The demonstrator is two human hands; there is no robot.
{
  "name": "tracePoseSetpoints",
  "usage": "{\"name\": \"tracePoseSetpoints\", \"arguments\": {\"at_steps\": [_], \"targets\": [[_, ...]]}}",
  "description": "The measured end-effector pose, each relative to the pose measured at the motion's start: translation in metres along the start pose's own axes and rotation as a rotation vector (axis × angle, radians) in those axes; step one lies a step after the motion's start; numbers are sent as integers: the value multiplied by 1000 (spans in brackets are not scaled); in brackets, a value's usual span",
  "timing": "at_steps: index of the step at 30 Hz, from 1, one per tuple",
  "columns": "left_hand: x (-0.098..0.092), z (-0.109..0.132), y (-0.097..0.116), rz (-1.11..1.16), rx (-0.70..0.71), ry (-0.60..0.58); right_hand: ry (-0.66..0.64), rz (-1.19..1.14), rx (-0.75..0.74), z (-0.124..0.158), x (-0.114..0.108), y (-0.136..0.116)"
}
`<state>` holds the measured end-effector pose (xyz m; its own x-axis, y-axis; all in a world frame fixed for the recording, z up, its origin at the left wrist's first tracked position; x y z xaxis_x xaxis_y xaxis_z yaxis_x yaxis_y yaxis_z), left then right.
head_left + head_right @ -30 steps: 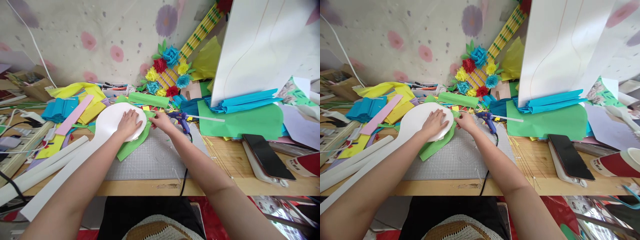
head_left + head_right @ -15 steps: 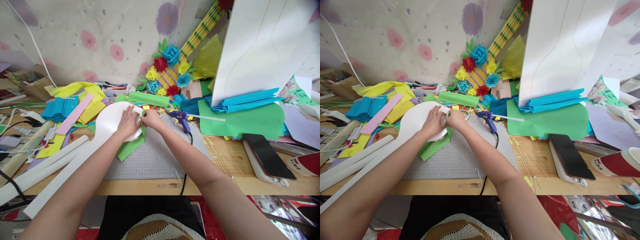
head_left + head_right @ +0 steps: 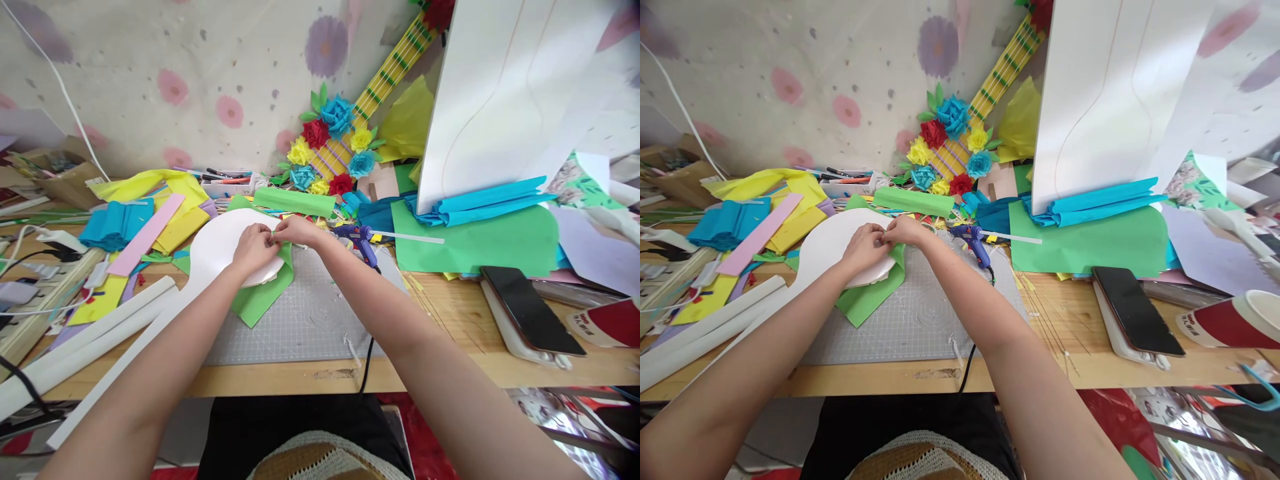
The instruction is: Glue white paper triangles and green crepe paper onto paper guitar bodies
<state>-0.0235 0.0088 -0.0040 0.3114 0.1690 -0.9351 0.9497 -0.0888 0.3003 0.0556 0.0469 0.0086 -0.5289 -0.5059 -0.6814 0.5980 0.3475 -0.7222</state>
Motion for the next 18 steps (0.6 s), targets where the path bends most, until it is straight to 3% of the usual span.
{"name": "tracePoseSetpoints", "arguments": {"at_steps": [2,3,5,6,8,12,18], "targets": [[0,-1,-4,3,-3,18,124,-199,-28,-1,-5,15],[0,-1,-6,6,-6,22,260,-314,-23,-1,-13,27],[1,-2,-11,16,-16,22,452,-456,67,2,-16,57],[2,-3,-13,21,-18,23,483,-499,100,3,-11,68],[2,-3,-14,25,-14,24,467,-528,100,3,4,75],[3,-3,-13,16,-15,29,377,-477,27,9,26,63],[3,-3,-10,2,5,24,252,-391,-58,1,25,58]]}}
Point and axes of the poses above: each hand's wrist, its own z-axis away from the middle knuckle, its own x-axis out of the palm, y = z × x, the point moved 9 cm from there along -z, towards the middle knuckle, and after that the axes turned 2 degrees about -z, right-handed, at the moved point
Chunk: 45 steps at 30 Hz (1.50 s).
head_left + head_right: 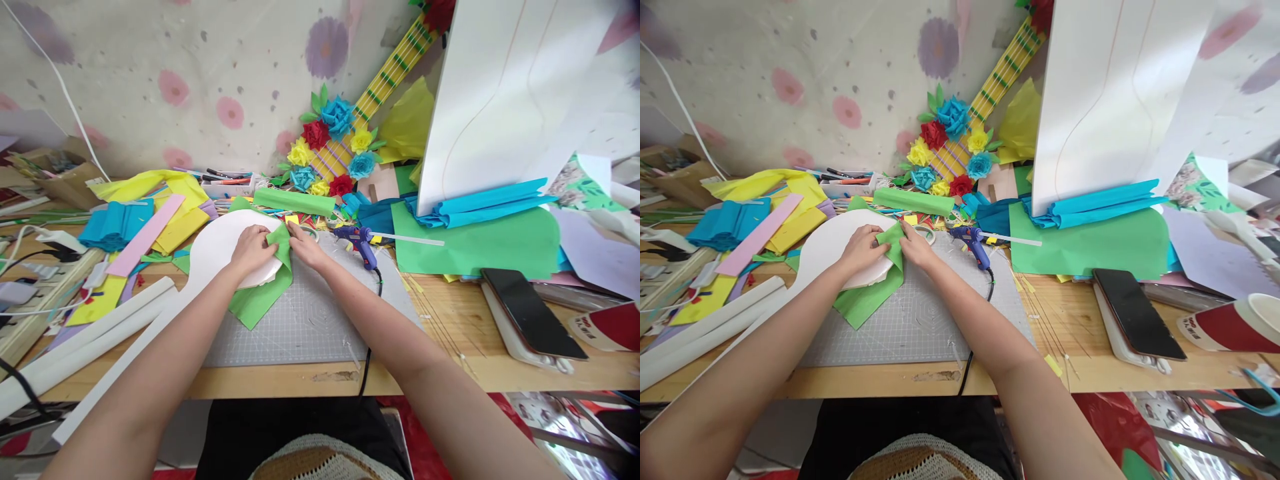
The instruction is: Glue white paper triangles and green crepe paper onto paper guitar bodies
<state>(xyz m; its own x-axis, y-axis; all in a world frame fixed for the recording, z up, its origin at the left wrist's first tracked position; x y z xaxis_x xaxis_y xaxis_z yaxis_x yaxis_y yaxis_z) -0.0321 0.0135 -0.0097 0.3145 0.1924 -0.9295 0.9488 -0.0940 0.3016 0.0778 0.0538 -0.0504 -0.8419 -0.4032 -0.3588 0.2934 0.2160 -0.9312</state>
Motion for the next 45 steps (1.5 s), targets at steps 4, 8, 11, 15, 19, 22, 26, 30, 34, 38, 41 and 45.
{"name": "tracePoseSetpoints", "arguments": {"at_steps": [4,8,11,15,19,22,26,30,34,38,41,45], "targets": [[-1,1,2,1,13,10,-46,-20,13,-12,-1,2],[-2,2,2,-3,9,19,-59,50,9,-13,0,-4],[-2,2,3,-11,13,20,-98,42,-10,-13,-1,-10],[-2,2,4,-13,22,15,-95,46,-38,-15,-4,-17],[-1,1,6,-36,26,-12,-100,284,-18,-12,1,-22],[0,0,9,-51,37,-20,-124,351,-22,-8,3,-26],[-3,1,4,-30,-5,8,24,253,-35,-1,-15,-26],[-2,2,0,3,-16,13,188,93,-21,16,-27,-14],[-1,1,-3,19,-37,11,108,-72,40,31,-4,-4],[-3,1,-2,16,-33,11,59,-36,62,40,15,-11],[-4,2,-3,30,-54,4,38,28,48,44,13,-19],[-7,2,-3,41,-77,18,20,42,0,52,0,-25]]}}
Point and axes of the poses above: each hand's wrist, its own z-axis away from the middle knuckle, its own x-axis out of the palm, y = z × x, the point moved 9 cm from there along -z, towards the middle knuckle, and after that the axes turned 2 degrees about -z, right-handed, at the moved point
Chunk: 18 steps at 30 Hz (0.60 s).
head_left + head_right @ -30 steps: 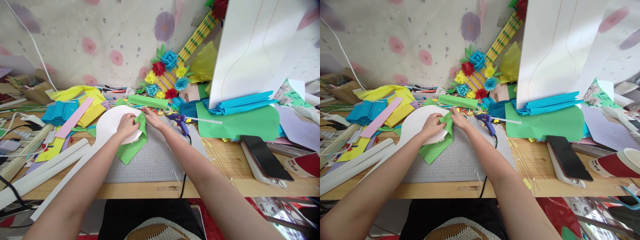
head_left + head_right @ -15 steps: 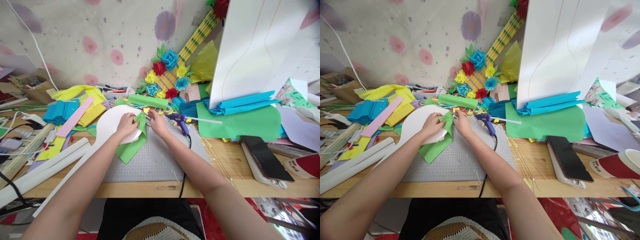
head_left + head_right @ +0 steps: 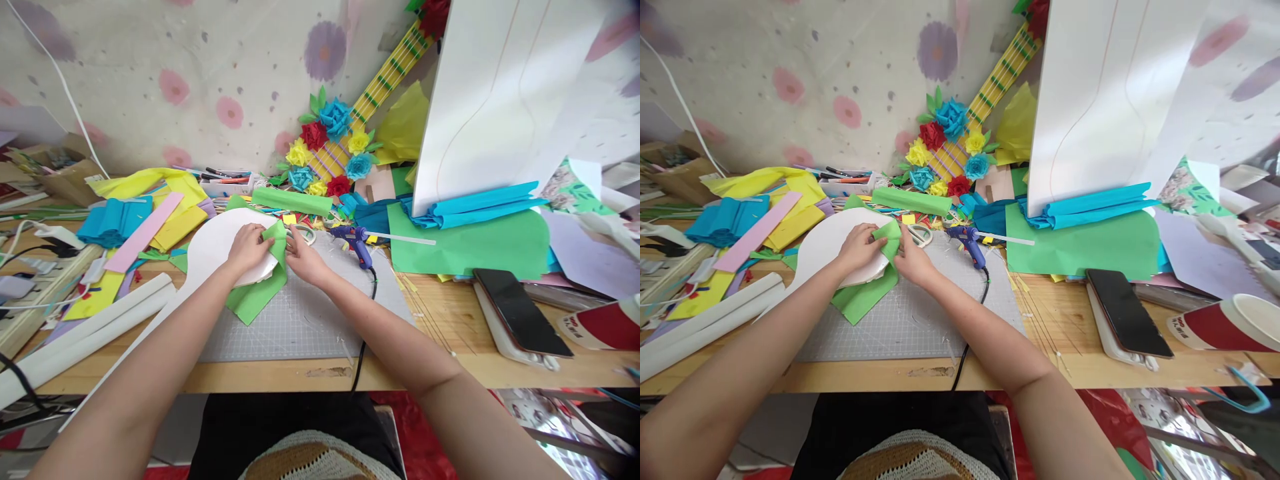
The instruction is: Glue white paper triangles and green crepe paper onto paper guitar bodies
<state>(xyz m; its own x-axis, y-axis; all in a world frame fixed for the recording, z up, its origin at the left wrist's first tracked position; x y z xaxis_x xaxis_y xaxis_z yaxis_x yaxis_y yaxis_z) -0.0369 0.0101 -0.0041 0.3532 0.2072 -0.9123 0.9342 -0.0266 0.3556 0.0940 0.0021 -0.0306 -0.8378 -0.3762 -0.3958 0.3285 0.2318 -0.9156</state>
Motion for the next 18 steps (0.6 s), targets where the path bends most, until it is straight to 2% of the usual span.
{"name": "tracePoseSetpoints", "arguments": {"at_steps": [3,7,10,12,15,18], "targets": [[-2,-1,0,-27,-41,49,23,94,53,9,-8,5],[-5,-5,-2,-89,-145,116,8,276,115,12,-5,11],[-4,-9,-1,-88,-160,62,15,367,144,5,-6,14],[0,-9,6,-63,-65,-41,42,387,165,0,-10,16],[7,2,22,-93,180,-192,77,336,169,-7,-17,19],[13,16,25,-158,287,-243,79,266,138,-10,-17,19]]}}
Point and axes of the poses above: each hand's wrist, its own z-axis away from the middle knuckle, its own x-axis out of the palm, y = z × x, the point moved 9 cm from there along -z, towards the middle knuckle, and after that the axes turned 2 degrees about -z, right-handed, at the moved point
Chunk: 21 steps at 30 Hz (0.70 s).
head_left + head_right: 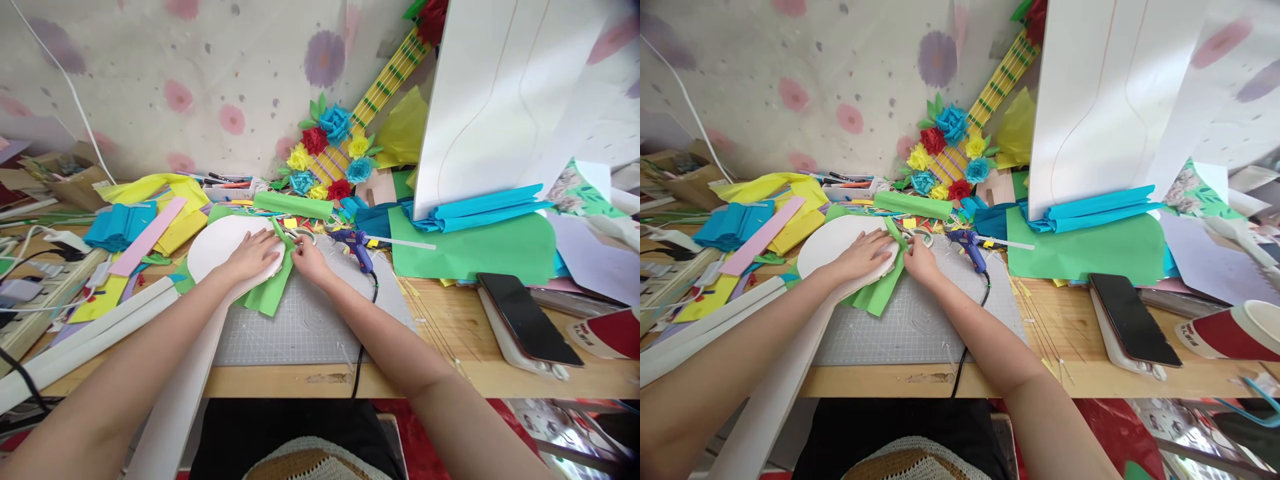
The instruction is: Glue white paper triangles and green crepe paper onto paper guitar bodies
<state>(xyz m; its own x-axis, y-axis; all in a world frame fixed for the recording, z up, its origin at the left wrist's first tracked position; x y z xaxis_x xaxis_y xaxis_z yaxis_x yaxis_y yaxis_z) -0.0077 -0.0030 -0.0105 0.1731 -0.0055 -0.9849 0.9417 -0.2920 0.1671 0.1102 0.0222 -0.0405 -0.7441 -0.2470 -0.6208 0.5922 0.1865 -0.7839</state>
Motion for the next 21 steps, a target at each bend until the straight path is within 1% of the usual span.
{"name": "tracePoseSetpoints", "arguments": {"at_steps": [6,11,13,15,17,19,21], "targets": [[5,4,2,-78,-31,63,-10,-59,-132,0,2,-14],[4,5,3,-80,-52,68,-29,-49,-230,2,2,-25],[4,5,5,-80,-52,72,-37,-52,-246,2,3,-26],[4,6,6,-88,-51,74,-37,-49,-200,0,3,-23],[4,7,6,-98,-58,76,-14,-20,-98,-3,1,-16],[4,7,6,-101,-65,75,21,45,6,-6,-3,-9],[5,7,6,-100,-67,68,32,108,55,-10,-4,-7]]}}
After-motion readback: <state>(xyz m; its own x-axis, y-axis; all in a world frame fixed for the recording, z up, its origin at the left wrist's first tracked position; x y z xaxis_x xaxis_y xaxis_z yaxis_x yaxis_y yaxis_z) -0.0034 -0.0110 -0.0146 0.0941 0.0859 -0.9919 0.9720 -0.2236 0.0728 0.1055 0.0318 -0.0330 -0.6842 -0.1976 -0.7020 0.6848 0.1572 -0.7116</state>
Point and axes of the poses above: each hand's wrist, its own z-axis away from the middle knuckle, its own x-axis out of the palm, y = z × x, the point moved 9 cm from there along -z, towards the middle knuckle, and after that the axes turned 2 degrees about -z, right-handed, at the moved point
